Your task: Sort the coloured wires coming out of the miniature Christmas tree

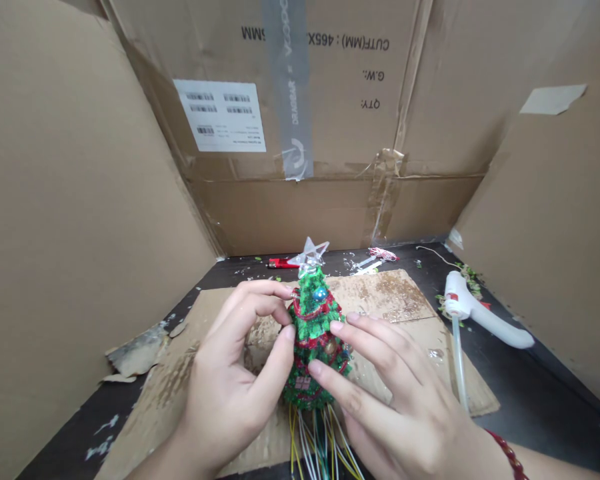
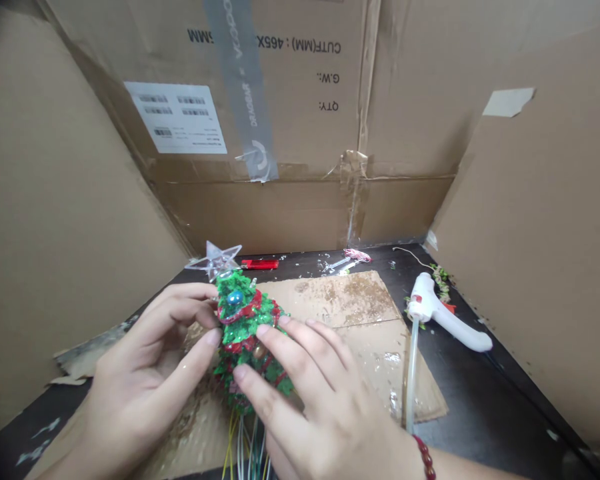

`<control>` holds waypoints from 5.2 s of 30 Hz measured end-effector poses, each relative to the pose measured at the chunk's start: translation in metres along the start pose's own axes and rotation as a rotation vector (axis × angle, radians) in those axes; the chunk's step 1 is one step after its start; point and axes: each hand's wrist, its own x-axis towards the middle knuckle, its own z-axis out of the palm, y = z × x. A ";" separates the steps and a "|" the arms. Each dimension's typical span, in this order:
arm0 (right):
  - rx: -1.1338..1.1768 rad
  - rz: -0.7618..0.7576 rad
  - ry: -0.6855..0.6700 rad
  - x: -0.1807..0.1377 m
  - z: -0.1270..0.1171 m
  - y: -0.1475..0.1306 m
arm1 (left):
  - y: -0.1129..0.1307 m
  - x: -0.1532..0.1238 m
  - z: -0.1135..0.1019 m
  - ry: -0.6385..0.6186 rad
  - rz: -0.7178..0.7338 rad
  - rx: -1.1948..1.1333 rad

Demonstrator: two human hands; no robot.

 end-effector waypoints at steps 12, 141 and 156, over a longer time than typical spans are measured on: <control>0.011 -0.001 0.021 0.003 -0.001 -0.001 | 0.000 0.000 0.001 0.002 0.017 0.015; 1.406 1.196 0.127 -0.013 0.038 -0.028 | 0.035 -0.021 0.039 0.229 -1.148 -1.171; 1.313 1.188 0.016 -0.007 0.022 -0.020 | 0.029 -0.020 0.034 0.247 -1.106 -1.138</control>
